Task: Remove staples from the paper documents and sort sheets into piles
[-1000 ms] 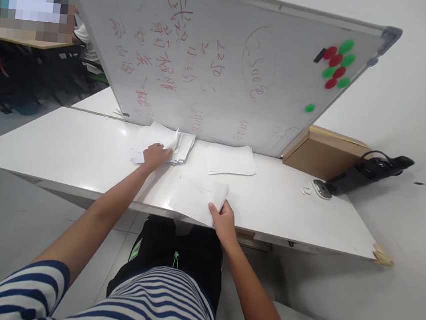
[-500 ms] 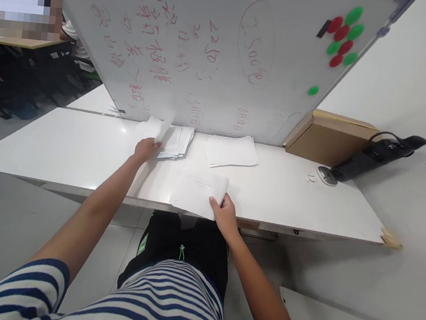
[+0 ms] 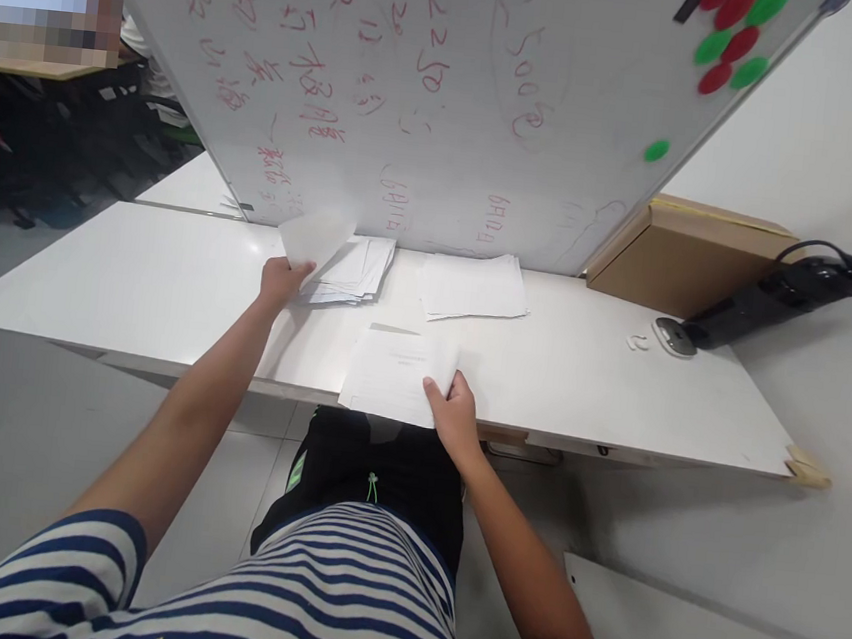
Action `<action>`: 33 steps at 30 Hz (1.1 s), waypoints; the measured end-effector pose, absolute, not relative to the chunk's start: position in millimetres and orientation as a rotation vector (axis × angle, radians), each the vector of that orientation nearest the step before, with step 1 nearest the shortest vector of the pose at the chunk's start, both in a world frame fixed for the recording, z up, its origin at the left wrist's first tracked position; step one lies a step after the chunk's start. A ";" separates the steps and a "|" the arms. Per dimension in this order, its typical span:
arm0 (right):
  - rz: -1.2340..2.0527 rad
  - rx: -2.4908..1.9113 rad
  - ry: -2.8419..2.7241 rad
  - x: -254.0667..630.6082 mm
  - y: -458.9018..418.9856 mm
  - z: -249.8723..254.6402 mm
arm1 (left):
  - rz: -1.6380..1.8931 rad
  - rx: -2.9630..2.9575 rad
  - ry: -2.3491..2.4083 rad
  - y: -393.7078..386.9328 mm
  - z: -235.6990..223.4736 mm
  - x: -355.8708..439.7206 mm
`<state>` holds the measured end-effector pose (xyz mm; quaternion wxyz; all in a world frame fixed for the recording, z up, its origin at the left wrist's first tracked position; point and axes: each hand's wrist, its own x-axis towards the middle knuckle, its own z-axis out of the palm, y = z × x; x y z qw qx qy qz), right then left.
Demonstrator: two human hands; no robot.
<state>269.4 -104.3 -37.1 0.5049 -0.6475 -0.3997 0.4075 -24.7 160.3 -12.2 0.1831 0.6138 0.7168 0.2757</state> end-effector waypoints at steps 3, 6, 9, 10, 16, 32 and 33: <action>0.986 -1.562 -0.949 268.5 -103.1 -38.5 | 0.849 1.771 2.062 153.2 -9.4 -21.7; 0.988 -1.557 -0.935 266.7 -100.9 -39.7 | 0.889 1.830 2.070 144.4 -0.7 -17.9; 0.997 -1.538 -0.911 262.7 -98.5 -39.3 | 0.926 1.888 2.074 126.6 13.9 -12.2; 0.999 -1.530 -0.897 260.9 -98.0 -38.8 | 0.934 1.928 2.090 116.0 18.9 -9.3; 1.013 -1.470 -0.820 250.1 -106.5 -37.3 | 0.869 2.566 1.734 -8.8 26.1 19.9; 1.379 -1.450 -0.489 251.6 -166.8 -57.6 | 0.160 3.026 0.873 -112.4 -19.0 65.7; 1.421 -1.413 -0.472 254.2 -165.8 -55.6 | 0.157 3.035 0.858 -113.1 -20.6 64.9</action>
